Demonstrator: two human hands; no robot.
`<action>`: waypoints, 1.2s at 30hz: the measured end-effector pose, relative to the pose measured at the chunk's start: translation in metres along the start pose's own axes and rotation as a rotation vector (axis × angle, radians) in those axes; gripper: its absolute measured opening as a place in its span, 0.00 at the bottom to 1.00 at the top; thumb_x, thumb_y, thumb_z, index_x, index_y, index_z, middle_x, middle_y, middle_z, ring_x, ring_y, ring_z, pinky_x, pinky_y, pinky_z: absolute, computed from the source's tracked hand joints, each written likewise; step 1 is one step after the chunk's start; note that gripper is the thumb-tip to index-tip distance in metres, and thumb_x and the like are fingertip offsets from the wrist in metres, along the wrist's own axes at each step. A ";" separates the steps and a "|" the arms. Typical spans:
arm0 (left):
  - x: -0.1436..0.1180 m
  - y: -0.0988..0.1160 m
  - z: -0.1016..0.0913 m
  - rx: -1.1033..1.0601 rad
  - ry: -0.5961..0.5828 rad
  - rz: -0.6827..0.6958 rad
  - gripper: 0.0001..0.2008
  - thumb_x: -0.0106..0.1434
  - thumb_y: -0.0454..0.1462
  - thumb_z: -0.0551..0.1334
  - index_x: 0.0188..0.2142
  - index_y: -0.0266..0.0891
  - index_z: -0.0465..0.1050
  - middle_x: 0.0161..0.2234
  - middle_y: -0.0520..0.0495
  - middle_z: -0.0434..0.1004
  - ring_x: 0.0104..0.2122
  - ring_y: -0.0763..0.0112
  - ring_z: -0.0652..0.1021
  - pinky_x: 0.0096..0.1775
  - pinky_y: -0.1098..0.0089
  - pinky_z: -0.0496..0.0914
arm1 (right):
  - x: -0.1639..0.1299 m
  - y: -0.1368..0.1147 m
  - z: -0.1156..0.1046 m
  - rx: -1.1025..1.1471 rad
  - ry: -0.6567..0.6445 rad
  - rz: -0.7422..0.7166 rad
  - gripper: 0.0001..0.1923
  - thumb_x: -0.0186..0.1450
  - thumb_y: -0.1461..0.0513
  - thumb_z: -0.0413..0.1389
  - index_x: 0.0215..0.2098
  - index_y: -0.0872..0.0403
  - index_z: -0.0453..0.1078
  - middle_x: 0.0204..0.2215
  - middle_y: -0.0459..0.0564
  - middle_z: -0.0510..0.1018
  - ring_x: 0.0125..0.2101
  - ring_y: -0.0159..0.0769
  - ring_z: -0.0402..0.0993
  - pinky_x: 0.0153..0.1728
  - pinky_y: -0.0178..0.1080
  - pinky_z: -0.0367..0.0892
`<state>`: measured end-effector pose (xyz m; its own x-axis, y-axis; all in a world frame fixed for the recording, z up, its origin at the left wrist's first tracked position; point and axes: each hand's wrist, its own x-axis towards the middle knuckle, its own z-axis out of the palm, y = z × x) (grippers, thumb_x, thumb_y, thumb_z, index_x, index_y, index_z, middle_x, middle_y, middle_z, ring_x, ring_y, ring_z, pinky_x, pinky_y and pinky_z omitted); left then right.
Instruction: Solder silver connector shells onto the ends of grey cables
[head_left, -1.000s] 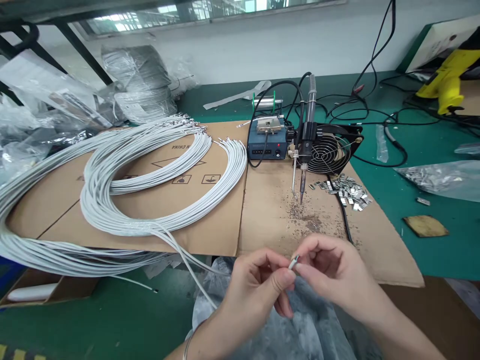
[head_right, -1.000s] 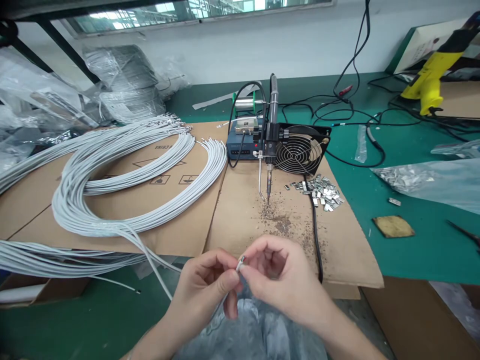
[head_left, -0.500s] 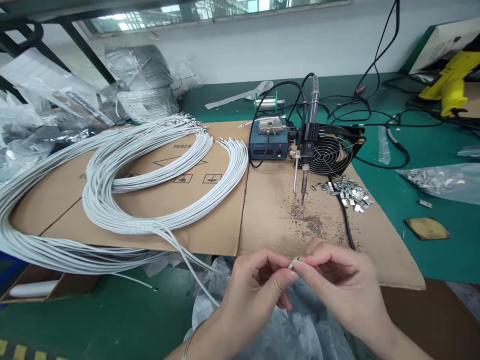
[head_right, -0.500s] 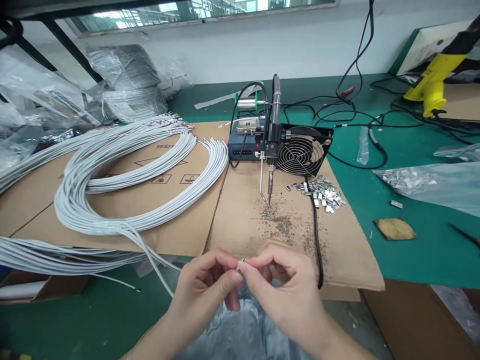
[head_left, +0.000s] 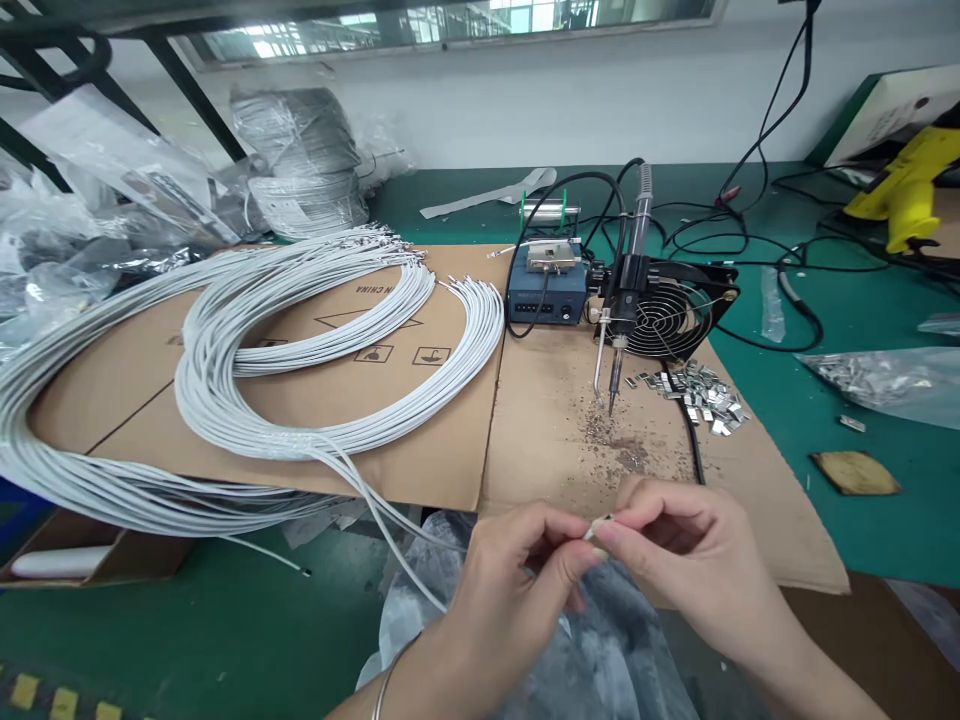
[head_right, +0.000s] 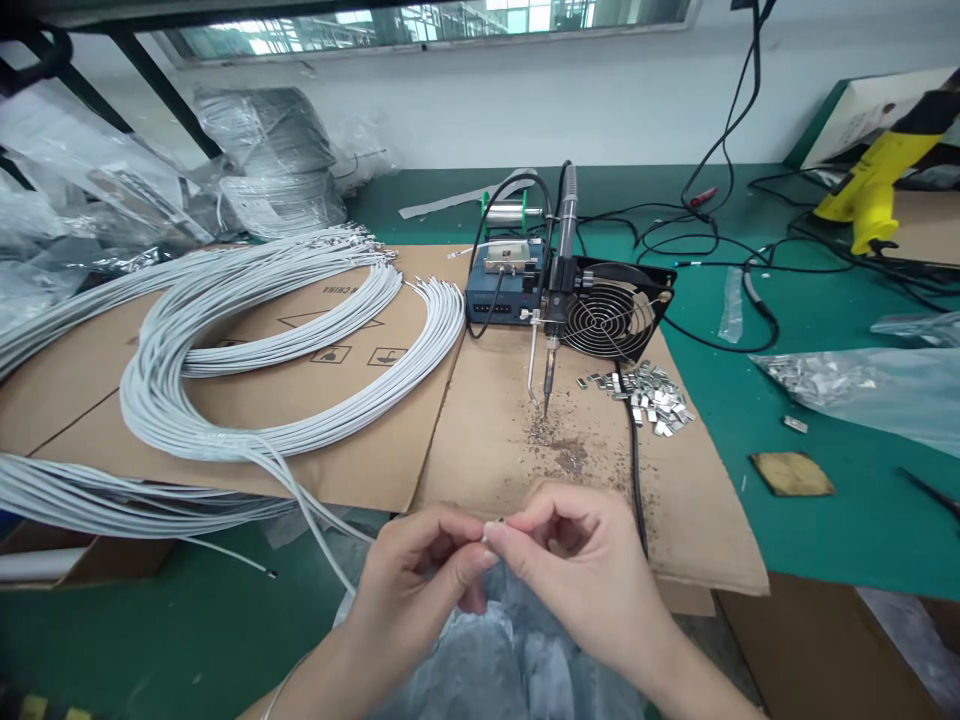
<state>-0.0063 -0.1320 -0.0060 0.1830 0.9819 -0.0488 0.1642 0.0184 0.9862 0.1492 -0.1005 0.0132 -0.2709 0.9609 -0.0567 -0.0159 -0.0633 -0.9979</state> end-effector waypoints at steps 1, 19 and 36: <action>0.000 -0.001 0.001 0.011 0.012 0.013 0.09 0.62 0.40 0.57 0.33 0.36 0.71 0.19 0.52 0.71 0.18 0.76 0.73 0.24 0.76 0.67 | -0.001 0.002 0.003 0.031 0.022 0.000 0.10 0.55 0.62 0.61 0.19 0.55 0.68 0.16 0.42 0.69 0.16 0.27 0.59 0.17 0.32 0.54; 0.009 0.000 -0.010 -0.661 -0.263 -0.340 0.13 0.53 0.43 0.66 0.25 0.33 0.74 0.18 0.50 0.72 0.16 0.77 0.73 0.19 0.79 0.64 | -0.006 0.002 -0.013 -0.091 0.013 0.048 0.02 0.55 0.61 0.61 0.27 0.52 0.73 0.16 0.43 0.66 0.18 0.30 0.58 0.17 0.33 0.54; 0.013 0.010 -0.016 -0.347 -0.303 -0.276 0.10 0.58 0.38 0.61 0.25 0.32 0.72 0.20 0.52 0.71 0.17 0.80 0.72 0.21 0.80 0.65 | 0.002 -0.019 -0.015 -0.374 -0.230 0.082 0.07 0.56 0.63 0.60 0.21 0.53 0.70 0.15 0.41 0.64 0.17 0.28 0.56 0.16 0.32 0.51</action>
<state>-0.0176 -0.1161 0.0053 0.4579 0.8345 -0.3064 -0.0747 0.3796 0.9221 0.1639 -0.0933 0.0320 -0.4649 0.8690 -0.1693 0.3524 0.0062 -0.9358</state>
